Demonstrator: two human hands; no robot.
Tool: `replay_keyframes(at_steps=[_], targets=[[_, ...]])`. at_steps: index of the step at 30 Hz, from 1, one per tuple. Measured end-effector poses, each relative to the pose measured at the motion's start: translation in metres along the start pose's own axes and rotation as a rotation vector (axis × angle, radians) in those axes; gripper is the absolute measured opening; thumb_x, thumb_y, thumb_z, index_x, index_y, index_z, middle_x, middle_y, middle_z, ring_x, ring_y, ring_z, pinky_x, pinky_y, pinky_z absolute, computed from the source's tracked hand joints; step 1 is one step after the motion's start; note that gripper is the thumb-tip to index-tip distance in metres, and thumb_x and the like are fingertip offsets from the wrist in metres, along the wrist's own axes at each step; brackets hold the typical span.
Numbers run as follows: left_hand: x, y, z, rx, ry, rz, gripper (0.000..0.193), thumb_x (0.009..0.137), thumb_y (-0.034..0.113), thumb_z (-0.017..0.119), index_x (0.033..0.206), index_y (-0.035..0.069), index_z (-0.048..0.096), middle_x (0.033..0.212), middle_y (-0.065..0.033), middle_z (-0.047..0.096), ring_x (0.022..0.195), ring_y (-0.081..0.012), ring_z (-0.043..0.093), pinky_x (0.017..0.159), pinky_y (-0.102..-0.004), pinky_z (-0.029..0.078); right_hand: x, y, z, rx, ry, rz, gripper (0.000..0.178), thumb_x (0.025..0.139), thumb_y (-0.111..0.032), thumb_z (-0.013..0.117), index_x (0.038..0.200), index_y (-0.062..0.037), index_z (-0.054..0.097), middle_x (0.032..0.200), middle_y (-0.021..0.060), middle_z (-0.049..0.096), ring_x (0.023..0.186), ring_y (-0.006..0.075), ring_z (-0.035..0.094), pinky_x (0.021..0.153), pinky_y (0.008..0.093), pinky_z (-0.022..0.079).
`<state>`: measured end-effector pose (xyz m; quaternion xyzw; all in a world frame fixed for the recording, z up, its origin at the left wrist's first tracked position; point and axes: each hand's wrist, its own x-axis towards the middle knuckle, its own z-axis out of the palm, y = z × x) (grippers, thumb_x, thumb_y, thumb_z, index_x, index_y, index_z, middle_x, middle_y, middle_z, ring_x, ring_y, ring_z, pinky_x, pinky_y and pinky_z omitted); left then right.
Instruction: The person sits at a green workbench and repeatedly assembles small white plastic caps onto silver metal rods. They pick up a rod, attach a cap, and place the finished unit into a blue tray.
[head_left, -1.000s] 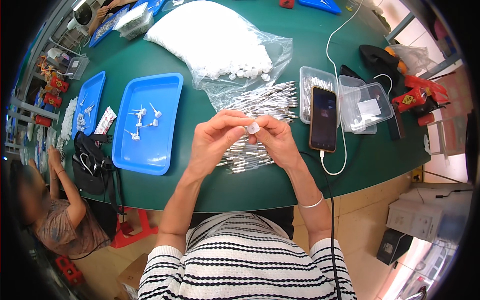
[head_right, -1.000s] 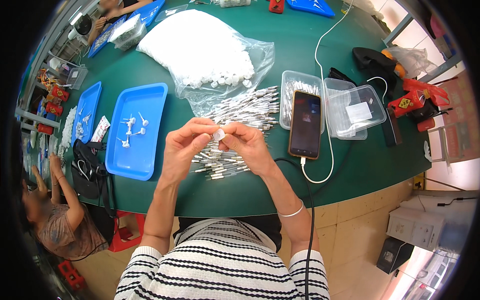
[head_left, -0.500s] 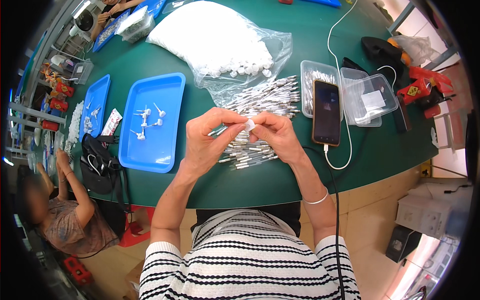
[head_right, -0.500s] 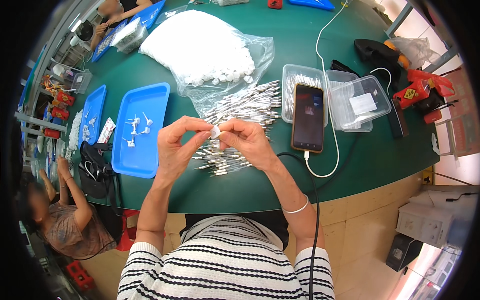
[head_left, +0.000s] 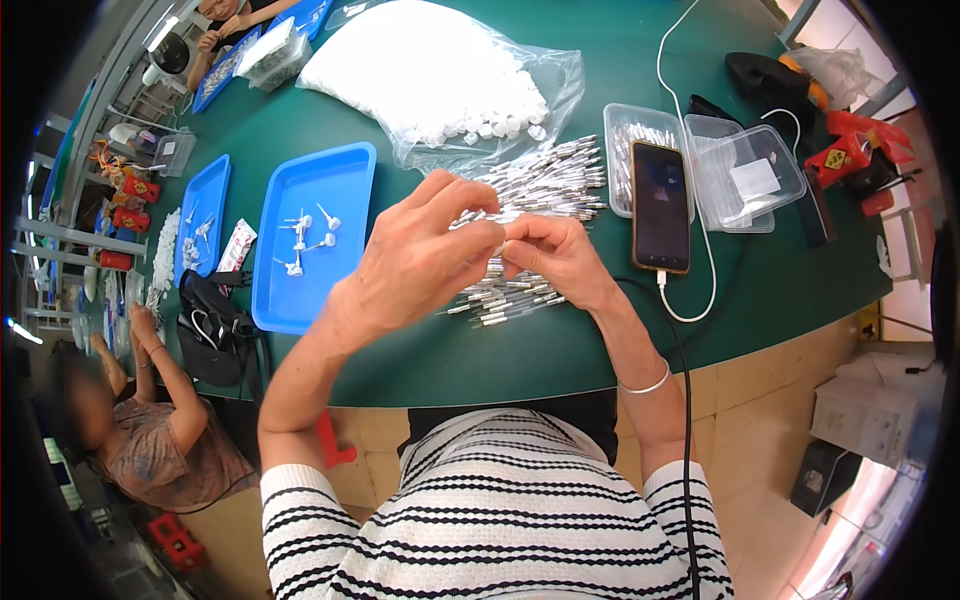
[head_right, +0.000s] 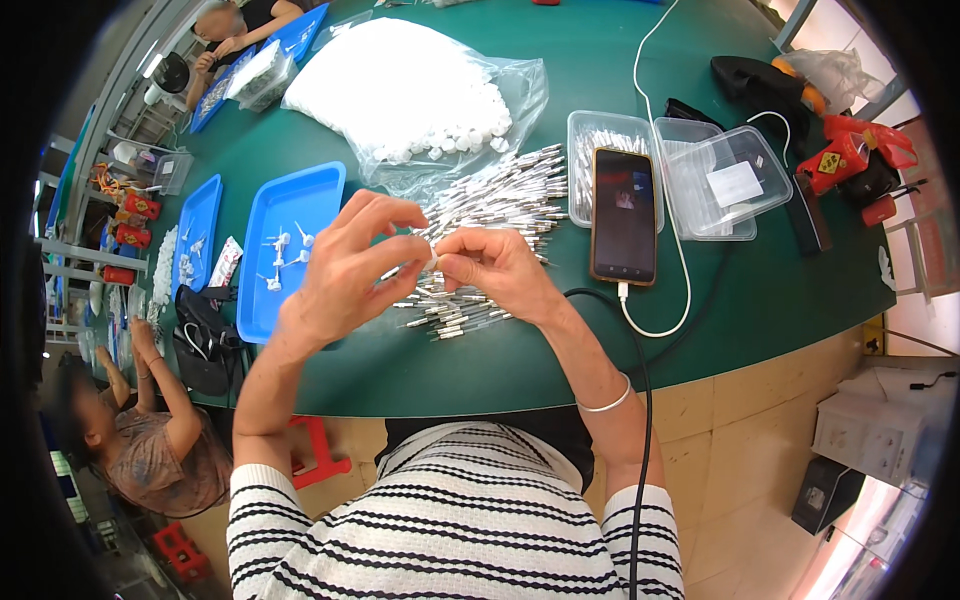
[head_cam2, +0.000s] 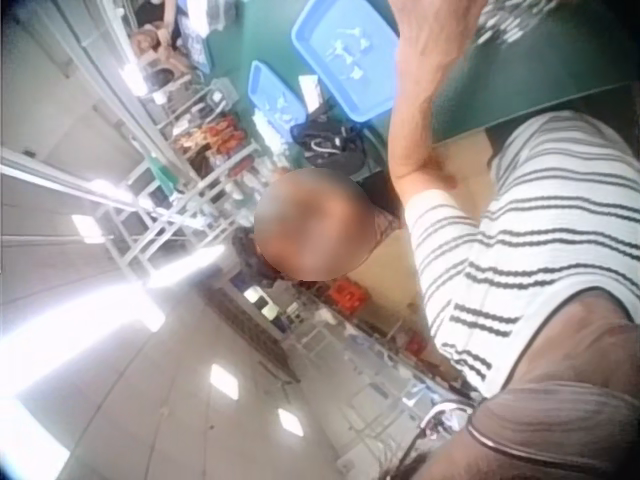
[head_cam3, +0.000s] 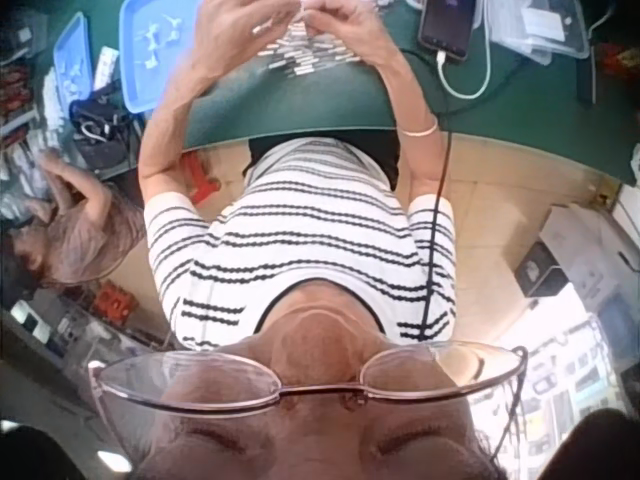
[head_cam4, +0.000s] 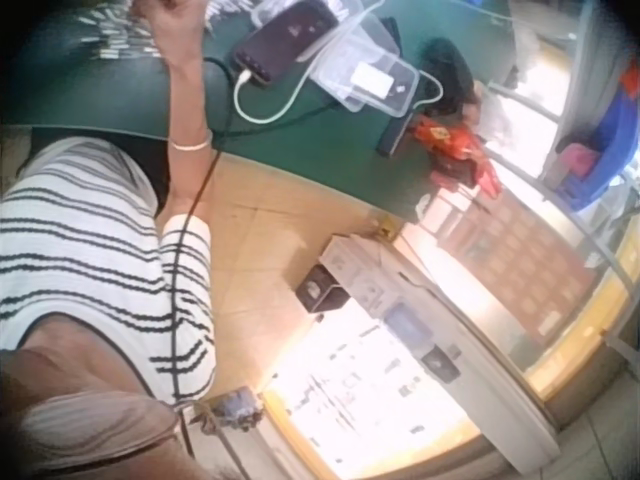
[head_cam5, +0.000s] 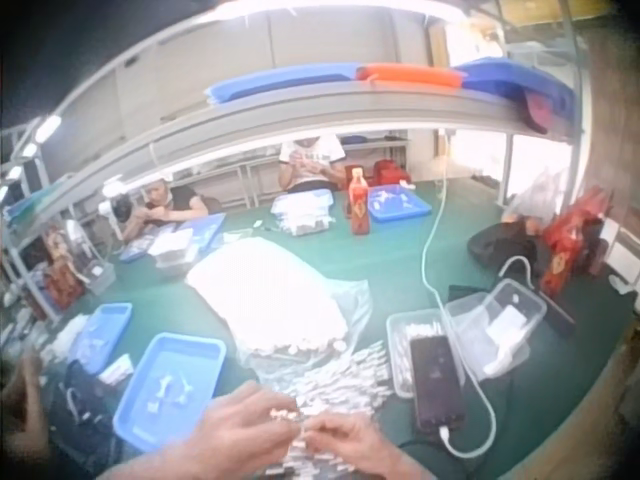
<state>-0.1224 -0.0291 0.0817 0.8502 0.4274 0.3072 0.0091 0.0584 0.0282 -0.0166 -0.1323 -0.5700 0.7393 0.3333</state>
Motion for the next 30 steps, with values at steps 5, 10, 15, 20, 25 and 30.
replay_keyframes(at_steps=[5,10,15,20,25,30], targets=[[0.022,-0.001,-0.016,-0.123,-0.219,-0.021,0.014,0.069,-0.002,0.07,0.079,0.004,0.062,0.094,-0.0066,0.062,0.083,-0.0223,0.058,0.068,-0.0323,0.049,-0.001,-0.001,0.001,0.034,-0.008,0.074,0.015,0.093,-0.013,0.061,0.095,0.0013,0.064,0.076,0.0007,0.061,0.07,0.0058,0.057,0.065,0.0205,0.048],[0.034,-0.012,-0.029,-0.296,-0.224,-0.164,0.014,0.072,0.001,0.071,0.085,0.004,0.066,0.09,-0.0063,0.064,0.086,-0.0216,0.059,0.07,-0.0317,0.049,-0.001,0.0,-0.005,0.051,-0.018,0.06,0.02,0.096,-0.018,0.056,0.094,0.0004,0.063,0.074,0.0022,0.059,0.066,0.0065,0.054,0.061,0.0215,0.044],[0.018,-0.008,-0.026,-0.28,-0.214,-0.221,0.023,0.071,0.006,0.075,0.093,0.007,0.068,0.095,-0.0045,0.064,0.092,-0.0217,0.058,0.077,-0.0326,0.047,-0.001,0.001,-0.004,0.158,-0.054,0.053,0.022,0.096,-0.021,0.057,0.093,-0.0003,0.063,0.071,0.0003,0.058,0.064,0.0054,0.052,0.059,0.0198,0.043],[0.011,-0.009,-0.02,-0.286,-0.228,-0.212,0.021,0.071,0.008,0.076,0.09,0.008,0.068,0.094,-0.0038,0.063,0.091,-0.0211,0.057,0.078,-0.0339,0.046,-0.001,0.001,-0.002,0.139,-0.063,0.052,0.023,0.095,-0.023,0.058,0.094,0.0,0.064,0.07,-0.0004,0.059,0.063,0.0047,0.052,0.058,0.019,0.042],[0.015,-0.008,-0.018,-0.187,-0.216,-0.172,0.015,0.072,0.007,0.074,0.083,0.007,0.065,0.09,-0.0045,0.062,0.086,-0.0221,0.056,0.075,-0.0349,0.046,-0.001,-0.001,-0.002,0.111,-0.055,0.066,0.022,0.095,-0.021,0.058,0.093,-0.0005,0.064,0.07,-0.0005,0.059,0.064,0.0047,0.053,0.059,0.0191,0.042],[0.022,-0.01,-0.019,-0.13,-0.266,-0.104,0.01,0.072,0.006,0.07,0.08,0.005,0.063,0.086,-0.0057,0.06,0.084,-0.0247,0.055,0.073,-0.0363,0.045,-0.001,0.001,-0.004,0.059,-0.063,0.059,0.02,0.095,-0.02,0.058,0.095,-0.0014,0.065,0.069,-0.0012,0.059,0.064,0.0046,0.053,0.058,0.019,0.042]])
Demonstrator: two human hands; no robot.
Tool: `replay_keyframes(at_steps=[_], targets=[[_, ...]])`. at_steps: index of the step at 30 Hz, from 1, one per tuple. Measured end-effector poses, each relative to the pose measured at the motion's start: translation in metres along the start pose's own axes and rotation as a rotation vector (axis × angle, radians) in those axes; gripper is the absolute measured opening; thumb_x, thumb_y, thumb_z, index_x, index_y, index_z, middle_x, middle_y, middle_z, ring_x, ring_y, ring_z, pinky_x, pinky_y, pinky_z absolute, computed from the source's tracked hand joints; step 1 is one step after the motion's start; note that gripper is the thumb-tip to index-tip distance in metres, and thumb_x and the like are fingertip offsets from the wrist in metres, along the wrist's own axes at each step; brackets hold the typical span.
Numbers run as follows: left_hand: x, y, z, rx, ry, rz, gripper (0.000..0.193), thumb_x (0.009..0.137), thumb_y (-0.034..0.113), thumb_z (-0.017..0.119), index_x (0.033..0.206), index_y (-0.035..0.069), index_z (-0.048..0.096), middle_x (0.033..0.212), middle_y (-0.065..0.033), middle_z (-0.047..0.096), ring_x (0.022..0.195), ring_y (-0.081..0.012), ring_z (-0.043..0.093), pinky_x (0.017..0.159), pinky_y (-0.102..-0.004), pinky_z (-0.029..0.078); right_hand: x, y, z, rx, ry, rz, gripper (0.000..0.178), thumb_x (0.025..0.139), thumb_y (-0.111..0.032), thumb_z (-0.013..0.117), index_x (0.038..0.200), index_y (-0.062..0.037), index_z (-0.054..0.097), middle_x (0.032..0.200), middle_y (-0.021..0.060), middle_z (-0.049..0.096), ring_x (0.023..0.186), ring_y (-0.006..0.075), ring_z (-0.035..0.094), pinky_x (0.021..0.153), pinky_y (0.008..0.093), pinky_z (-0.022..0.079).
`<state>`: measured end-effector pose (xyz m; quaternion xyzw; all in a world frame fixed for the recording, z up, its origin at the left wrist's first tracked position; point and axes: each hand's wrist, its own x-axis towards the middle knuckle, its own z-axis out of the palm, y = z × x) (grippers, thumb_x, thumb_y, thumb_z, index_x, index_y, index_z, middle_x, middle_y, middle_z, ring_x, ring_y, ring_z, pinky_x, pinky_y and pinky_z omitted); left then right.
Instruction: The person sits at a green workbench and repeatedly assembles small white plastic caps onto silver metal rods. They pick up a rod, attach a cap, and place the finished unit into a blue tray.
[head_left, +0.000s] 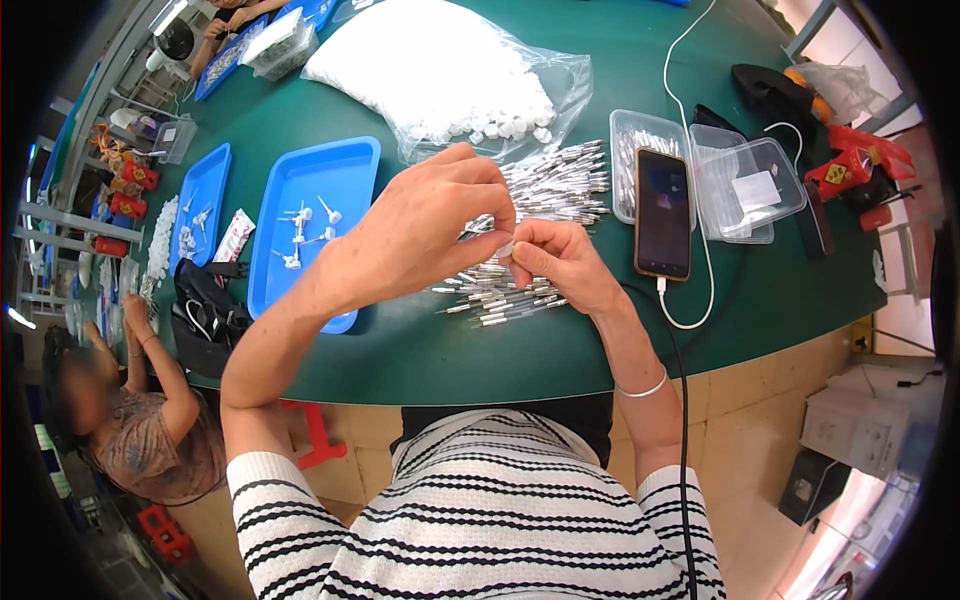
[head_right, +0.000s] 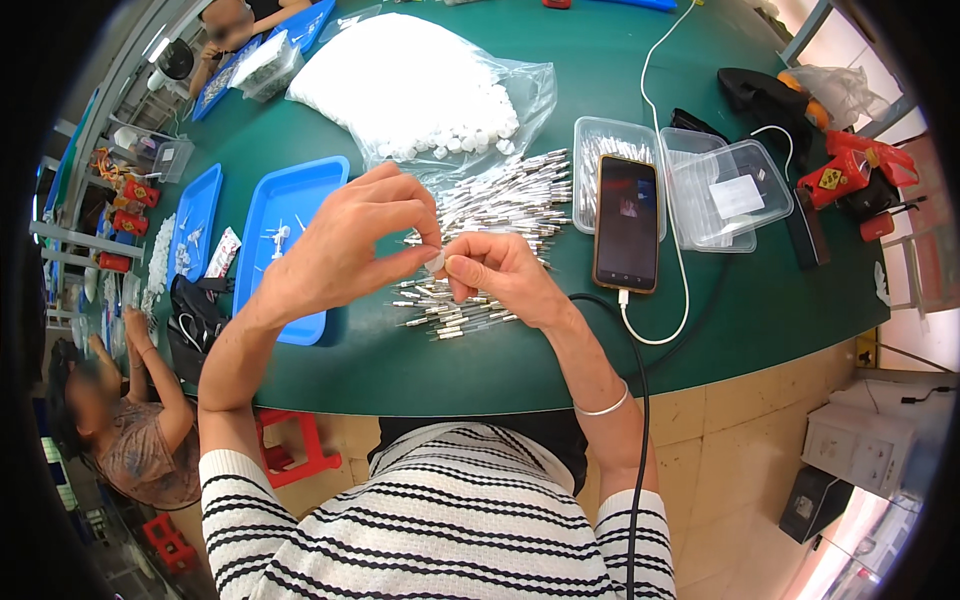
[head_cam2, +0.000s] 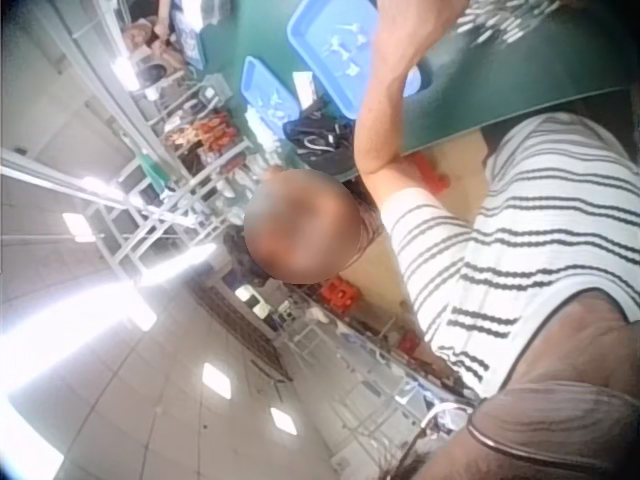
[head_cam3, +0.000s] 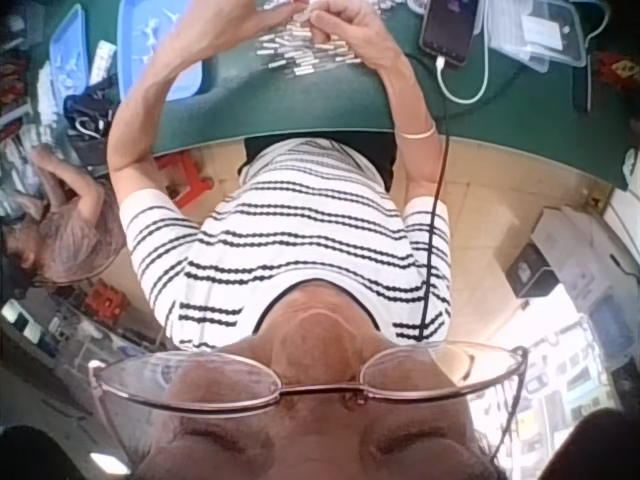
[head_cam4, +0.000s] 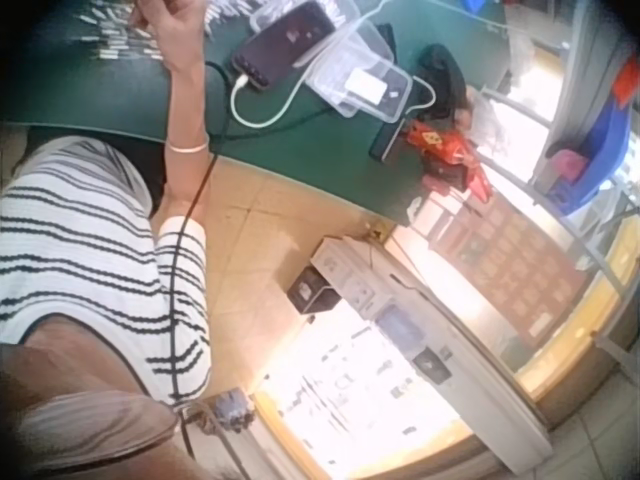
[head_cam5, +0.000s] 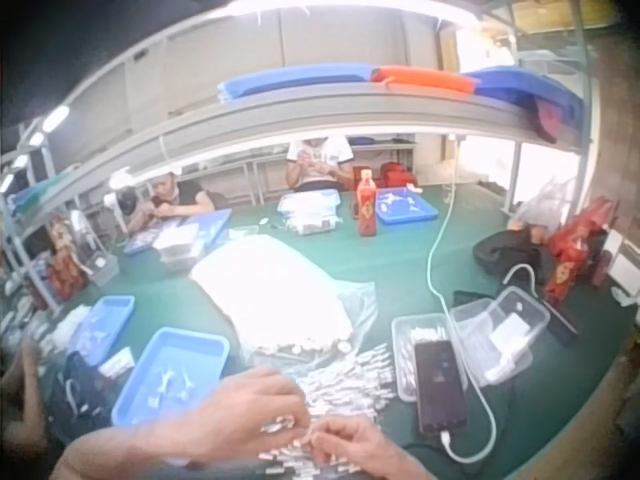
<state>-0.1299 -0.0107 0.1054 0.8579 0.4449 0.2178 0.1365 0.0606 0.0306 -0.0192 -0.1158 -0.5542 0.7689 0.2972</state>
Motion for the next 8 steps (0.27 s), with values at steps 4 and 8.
replay_keyframes(at_steps=[4,8], targets=[[0.011,0.0,-0.008,-0.006,-0.161,0.02,0.008,0.072,0.006,0.068,0.078,0.004,0.063,0.086,-0.0065,0.061,0.085,-0.0254,0.055,0.073,-0.0363,0.045,0.0,0.002,0.001,0.036,-0.006,0.025,0.02,0.094,-0.019,0.059,0.096,-0.0012,0.066,0.07,-0.0012,0.06,0.065,0.0046,0.055,0.059,0.0186,0.043],[0.024,-0.007,-0.014,-0.114,-0.321,-0.007,0.005,0.074,0.007,0.066,0.077,0.005,0.064,0.086,-0.0074,0.062,0.086,-0.0252,0.056,0.075,-0.0375,0.046,-0.002,-0.001,-0.001,0.035,-0.046,0.07,0.019,0.093,-0.019,0.06,0.098,-0.001,0.066,0.071,-0.0002,0.062,0.067,0.005,0.057,0.06,0.0189,0.045]])
